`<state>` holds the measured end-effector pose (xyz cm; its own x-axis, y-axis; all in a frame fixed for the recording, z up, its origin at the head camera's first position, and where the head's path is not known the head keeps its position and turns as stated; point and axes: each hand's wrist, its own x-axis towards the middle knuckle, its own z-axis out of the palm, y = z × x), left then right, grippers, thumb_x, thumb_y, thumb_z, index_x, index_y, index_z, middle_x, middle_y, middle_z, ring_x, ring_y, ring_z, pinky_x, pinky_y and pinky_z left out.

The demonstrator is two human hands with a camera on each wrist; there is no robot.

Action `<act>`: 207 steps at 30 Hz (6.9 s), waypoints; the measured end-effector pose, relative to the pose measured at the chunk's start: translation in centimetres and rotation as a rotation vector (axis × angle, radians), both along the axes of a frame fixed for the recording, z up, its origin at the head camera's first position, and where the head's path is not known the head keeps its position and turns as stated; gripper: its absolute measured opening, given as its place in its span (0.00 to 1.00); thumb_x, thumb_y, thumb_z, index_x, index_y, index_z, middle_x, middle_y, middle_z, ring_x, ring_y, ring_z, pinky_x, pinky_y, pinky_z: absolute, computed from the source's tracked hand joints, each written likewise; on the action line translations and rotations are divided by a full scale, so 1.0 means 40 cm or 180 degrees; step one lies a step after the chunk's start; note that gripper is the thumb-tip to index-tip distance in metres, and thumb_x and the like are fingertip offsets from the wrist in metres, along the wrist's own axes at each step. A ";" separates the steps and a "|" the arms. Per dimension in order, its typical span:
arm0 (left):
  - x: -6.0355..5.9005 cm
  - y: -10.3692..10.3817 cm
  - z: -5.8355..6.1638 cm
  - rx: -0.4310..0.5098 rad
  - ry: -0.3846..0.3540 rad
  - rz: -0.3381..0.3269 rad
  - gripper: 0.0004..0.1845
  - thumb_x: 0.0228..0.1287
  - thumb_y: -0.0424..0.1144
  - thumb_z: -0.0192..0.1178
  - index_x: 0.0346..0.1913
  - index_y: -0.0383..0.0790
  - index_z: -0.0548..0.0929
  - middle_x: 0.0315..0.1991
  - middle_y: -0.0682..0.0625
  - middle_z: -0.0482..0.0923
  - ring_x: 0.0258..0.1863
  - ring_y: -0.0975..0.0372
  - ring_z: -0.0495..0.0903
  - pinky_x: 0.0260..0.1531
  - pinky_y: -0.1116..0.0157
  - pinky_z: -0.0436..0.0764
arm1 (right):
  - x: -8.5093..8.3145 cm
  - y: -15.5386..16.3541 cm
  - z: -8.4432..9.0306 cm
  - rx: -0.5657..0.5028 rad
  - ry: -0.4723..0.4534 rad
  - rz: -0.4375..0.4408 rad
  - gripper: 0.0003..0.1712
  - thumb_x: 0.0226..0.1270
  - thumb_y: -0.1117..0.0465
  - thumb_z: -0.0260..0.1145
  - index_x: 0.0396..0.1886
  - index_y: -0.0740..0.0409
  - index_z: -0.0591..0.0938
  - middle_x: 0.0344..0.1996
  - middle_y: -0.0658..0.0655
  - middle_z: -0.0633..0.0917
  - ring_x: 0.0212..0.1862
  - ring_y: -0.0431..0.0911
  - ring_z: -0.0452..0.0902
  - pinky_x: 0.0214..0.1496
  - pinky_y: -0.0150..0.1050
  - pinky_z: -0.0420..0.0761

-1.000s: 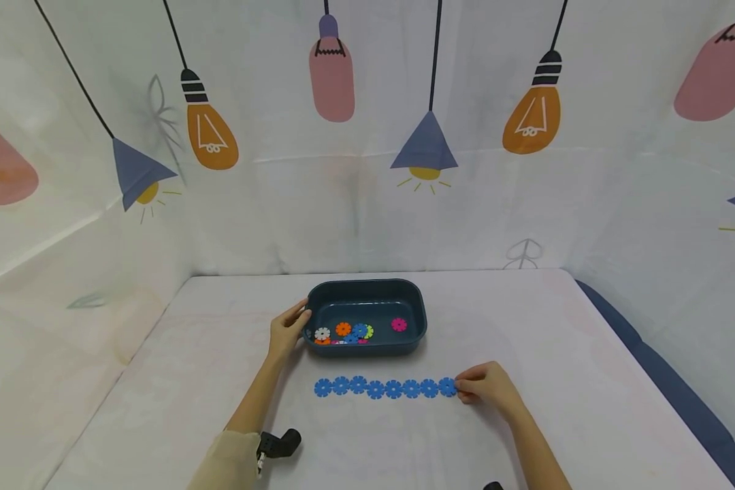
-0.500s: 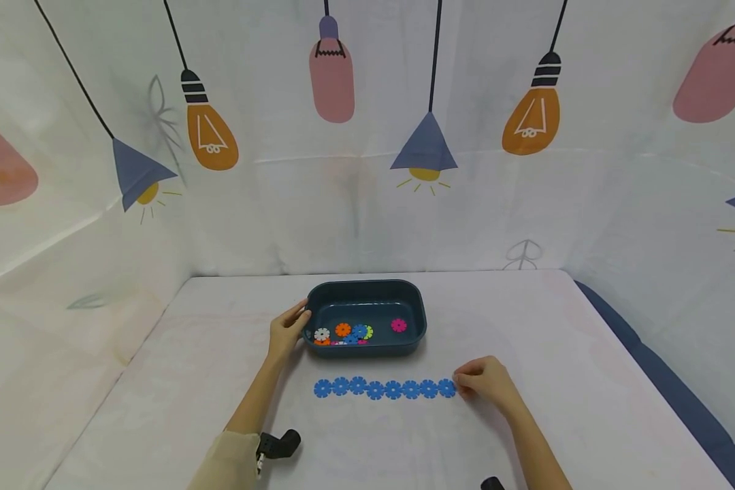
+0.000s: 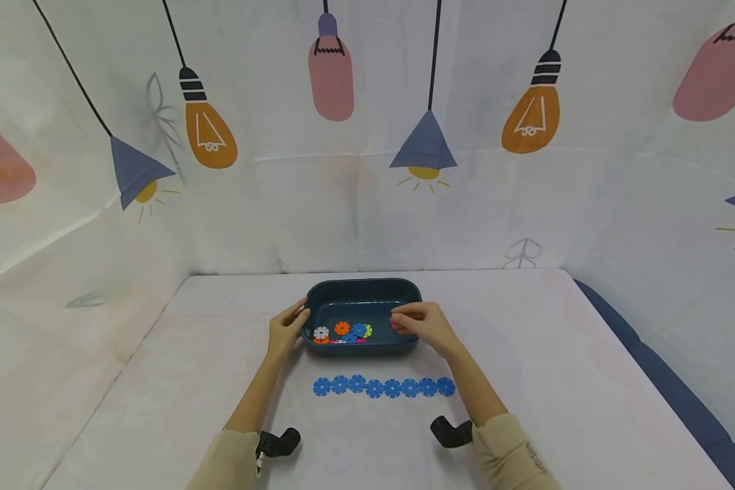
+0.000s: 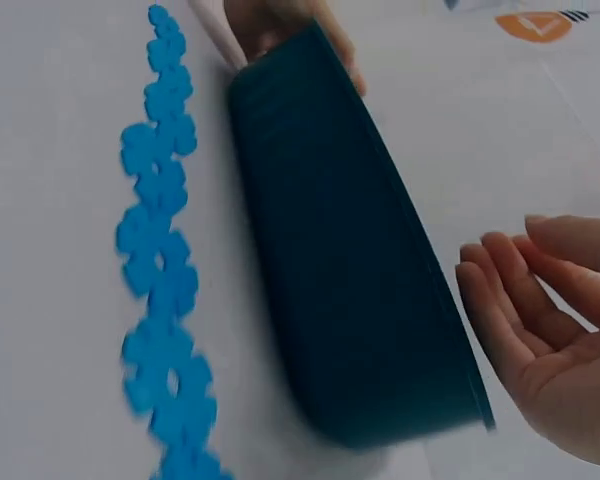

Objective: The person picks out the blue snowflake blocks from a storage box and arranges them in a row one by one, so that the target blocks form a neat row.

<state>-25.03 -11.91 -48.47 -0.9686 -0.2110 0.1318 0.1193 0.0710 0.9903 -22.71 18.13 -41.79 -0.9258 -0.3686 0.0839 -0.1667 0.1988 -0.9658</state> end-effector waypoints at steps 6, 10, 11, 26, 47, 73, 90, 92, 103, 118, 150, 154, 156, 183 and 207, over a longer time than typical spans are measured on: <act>-0.002 -0.003 -0.005 -0.0021 -0.0016 -0.0013 0.19 0.56 0.43 0.60 0.51 0.45 0.79 0.47 0.43 0.77 0.42 0.56 0.76 0.35 0.64 0.80 | -0.072 -0.107 -0.018 0.0002 -0.0311 0.0433 0.22 0.62 0.59 0.59 0.48 0.75 0.75 0.42 0.69 0.79 0.43 0.58 0.77 0.46 0.49 0.75; -0.003 -0.004 -0.004 -0.0020 -0.0017 -0.0018 0.19 0.56 0.44 0.60 0.51 0.45 0.79 0.47 0.43 0.77 0.42 0.56 0.76 0.36 0.63 0.79 | -0.107 -0.172 -0.048 0.0048 -0.0582 0.0698 0.21 0.61 0.61 0.59 0.47 0.76 0.75 0.41 0.69 0.80 0.42 0.58 0.78 0.44 0.46 0.77; -0.003 -0.005 -0.003 -0.0019 -0.0013 -0.0018 0.19 0.56 0.44 0.60 0.51 0.45 0.79 0.47 0.43 0.77 0.42 0.56 0.76 0.36 0.63 0.79 | -0.113 -0.187 -0.054 0.0074 -0.0640 0.0765 0.21 0.62 0.61 0.59 0.46 0.76 0.75 0.41 0.69 0.80 0.41 0.57 0.78 0.43 0.46 0.78; -0.003 -0.007 -0.002 0.0018 0.0064 -0.0104 0.18 0.58 0.40 0.59 0.52 0.42 0.78 0.47 0.40 0.77 0.43 0.54 0.77 0.34 0.65 0.80 | -0.148 -0.336 -0.088 0.0859 -0.0437 0.1361 0.14 0.63 0.65 0.55 0.45 0.67 0.79 0.37 0.58 0.83 0.33 0.44 0.78 0.34 0.35 0.79; -0.006 -0.005 -0.002 0.0008 0.0039 -0.0019 0.18 0.57 0.41 0.60 0.51 0.43 0.79 0.47 0.41 0.77 0.40 0.55 0.77 0.35 0.65 0.80 | -0.196 -0.143 -0.042 0.0324 -0.0606 -0.0399 0.17 0.61 0.73 0.54 0.48 0.80 0.71 0.41 0.75 0.77 0.40 0.59 0.78 0.40 0.44 0.79; -0.004 0.000 -0.002 0.0091 0.0075 -0.0048 0.18 0.57 0.41 0.60 0.51 0.42 0.79 0.46 0.40 0.77 0.38 0.59 0.76 0.33 0.67 0.80 | -0.167 -0.149 -0.074 0.0741 -0.0797 0.1006 0.14 0.60 0.67 0.59 0.43 0.72 0.79 0.38 0.65 0.82 0.37 0.52 0.80 0.40 0.44 0.79; -0.006 -0.001 -0.006 0.0145 0.0059 -0.0047 0.17 0.56 0.39 0.60 0.51 0.43 0.79 0.45 0.41 0.77 0.38 0.58 0.77 0.32 0.67 0.80 | -0.191 -0.116 -0.062 0.0778 -0.0343 -0.1088 0.15 0.49 0.74 0.59 0.39 0.75 0.79 0.35 0.68 0.81 0.27 0.45 0.79 0.31 0.37 0.80; -0.006 -0.001 -0.004 0.0125 0.0055 -0.0050 0.18 0.56 0.40 0.60 0.51 0.43 0.79 0.46 0.41 0.77 0.38 0.57 0.77 0.33 0.67 0.80 | -0.194 -0.118 -0.066 0.0974 -0.0319 -0.1144 0.15 0.46 0.74 0.60 0.38 0.74 0.80 0.33 0.67 0.82 0.24 0.43 0.78 0.28 0.35 0.80; -0.005 -0.003 -0.001 0.0108 0.0070 -0.0062 0.18 0.57 0.39 0.60 0.51 0.42 0.79 0.46 0.40 0.77 0.38 0.57 0.76 0.33 0.67 0.80 | -0.221 -0.160 -0.080 0.1612 -0.0370 -0.1339 0.17 0.45 0.65 0.70 0.37 0.70 0.81 0.35 0.66 0.82 0.22 0.45 0.80 0.24 0.33 0.79; -0.006 -0.001 -0.001 0.0091 0.0070 -0.0059 0.19 0.56 0.40 0.60 0.52 0.40 0.78 0.47 0.38 0.76 0.38 0.59 0.77 0.33 0.67 0.80 | -0.259 -0.159 -0.095 0.0684 -0.1366 -0.1600 0.15 0.46 0.71 0.69 0.36 0.70 0.81 0.34 0.65 0.82 0.30 0.48 0.81 0.31 0.37 0.81; -0.006 -0.004 -0.005 0.0069 0.0064 -0.0067 0.19 0.57 0.41 0.60 0.52 0.41 0.78 0.48 0.40 0.76 0.41 0.58 0.77 0.35 0.65 0.80 | -0.222 -0.303 -0.071 -0.0362 -0.1913 -0.0911 0.18 0.58 0.75 0.57 0.50 0.73 0.74 0.43 0.69 0.77 0.35 0.48 0.78 0.43 0.39 0.78; -0.006 -0.004 -0.005 0.0125 0.0082 -0.0085 0.19 0.57 0.40 0.60 0.52 0.40 0.78 0.47 0.40 0.76 0.41 0.59 0.76 0.34 0.65 0.80 | -0.219 -0.335 -0.076 -0.0507 -0.1935 -0.0847 0.18 0.58 0.76 0.56 0.50 0.74 0.73 0.44 0.70 0.76 0.40 0.52 0.77 0.44 0.39 0.78; -0.005 -0.004 -0.005 0.0125 0.0079 -0.0079 0.18 0.57 0.40 0.60 0.52 0.41 0.78 0.47 0.40 0.77 0.40 0.59 0.76 0.33 0.66 0.80 | -0.219 -0.352 -0.081 -0.0583 -0.1963 -0.0797 0.18 0.58 0.76 0.56 0.50 0.75 0.73 0.45 0.71 0.75 0.43 0.54 0.76 0.44 0.39 0.77; 0.034 -0.003 0.053 0.0164 0.0104 -0.0317 0.19 0.60 0.32 0.55 0.54 0.31 0.73 0.48 0.32 0.73 0.39 0.58 0.77 0.35 0.60 0.80 | -0.202 -0.444 -0.080 -0.0664 -0.2105 -0.0699 0.15 0.56 0.68 0.63 0.42 0.72 0.78 0.39 0.64 0.79 0.35 0.48 0.80 0.40 0.36 0.79; -0.003 -0.007 -0.008 0.0142 0.0115 -0.0154 0.19 0.57 0.41 0.59 0.52 0.42 0.78 0.47 0.40 0.76 0.40 0.59 0.76 0.33 0.67 0.80 | -0.140 -0.216 0.009 -0.0662 -0.1299 -0.0699 0.16 0.57 0.72 0.60 0.46 0.72 0.77 0.42 0.66 0.79 0.34 0.48 0.81 0.45 0.42 0.77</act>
